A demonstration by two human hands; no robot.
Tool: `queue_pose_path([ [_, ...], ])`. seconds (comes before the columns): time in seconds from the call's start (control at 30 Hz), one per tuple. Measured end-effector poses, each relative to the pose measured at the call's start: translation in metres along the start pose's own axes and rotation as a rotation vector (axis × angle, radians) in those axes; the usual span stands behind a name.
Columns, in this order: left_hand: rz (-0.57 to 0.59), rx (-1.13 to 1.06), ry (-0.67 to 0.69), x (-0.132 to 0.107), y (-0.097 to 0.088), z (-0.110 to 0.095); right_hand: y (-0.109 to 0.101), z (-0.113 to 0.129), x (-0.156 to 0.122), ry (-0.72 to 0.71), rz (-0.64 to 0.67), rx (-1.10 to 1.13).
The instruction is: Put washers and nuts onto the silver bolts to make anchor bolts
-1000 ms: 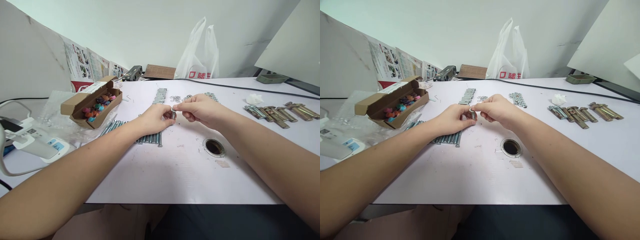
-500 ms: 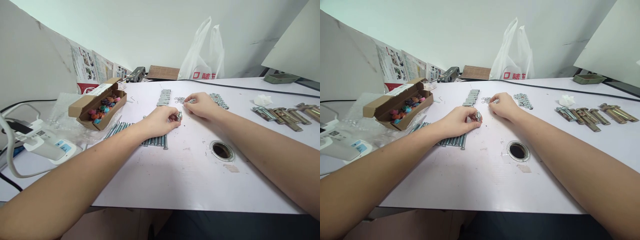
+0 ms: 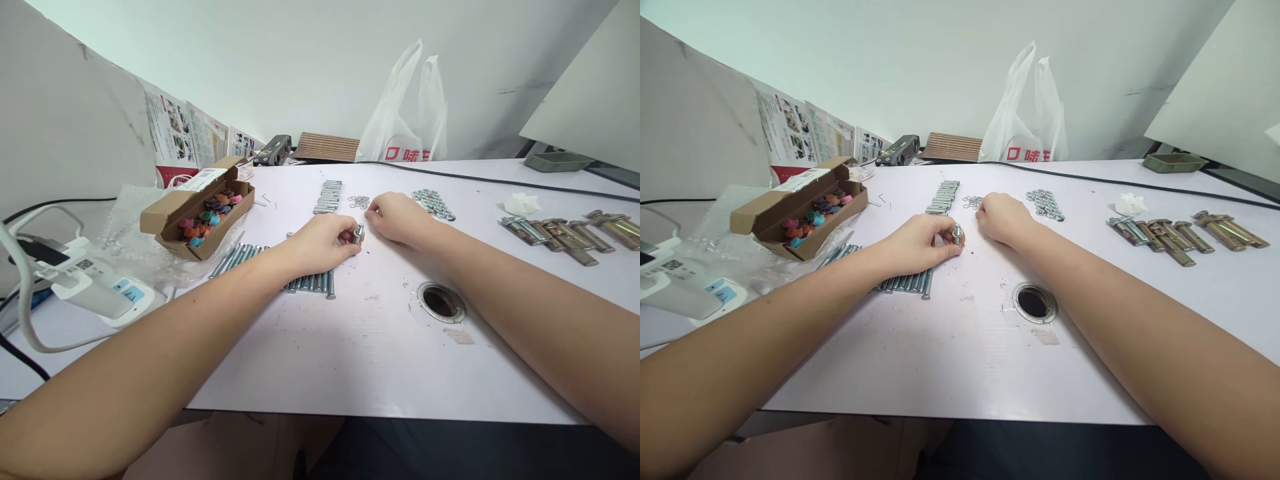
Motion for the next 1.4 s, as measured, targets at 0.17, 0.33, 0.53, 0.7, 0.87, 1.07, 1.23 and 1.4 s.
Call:
queue_pose_path([
  [0.17,0.003,-0.003,-0.008,-0.001,-0.001,-0.001,-0.012,0.010,-0.017,-0.120,-0.009,0.163],
  [0.33,0.007,-0.004,-0.005,0.000,-0.001,-0.001,-0.032,0.028,-0.050,-0.303,0.095,0.606],
  [0.53,0.029,0.006,-0.012,0.001,-0.001,-0.003,-0.036,0.030,-0.060,-0.377,0.234,0.654],
  [0.7,0.014,0.024,-0.017,0.000,-0.002,-0.003,-0.036,0.024,-0.057,-0.419,0.193,0.618],
  [0.87,0.008,0.026,-0.018,0.000,-0.001,-0.002,-0.037,0.024,-0.058,-0.414,0.160,0.610],
  [1.07,0.010,0.032,-0.018,0.000,-0.001,-0.003,-0.038,0.023,-0.057,-0.363,0.153,0.649],
  [1.23,0.011,0.027,-0.025,0.000,-0.002,-0.004,-0.038,0.018,-0.053,-0.299,0.174,0.647],
  [1.4,0.016,-0.011,-0.037,-0.001,-0.002,-0.004,-0.055,0.012,-0.056,-0.191,0.098,0.607],
])
Point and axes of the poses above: each hand's wrist, its own x-axis towards the middle knuckle, its own y-axis out of the palm, z = x × y, the point moved 2 cm from there along x, towards the middle knuckle, and after that the axes turned 12 degrees about x, right-handed, at the moved point
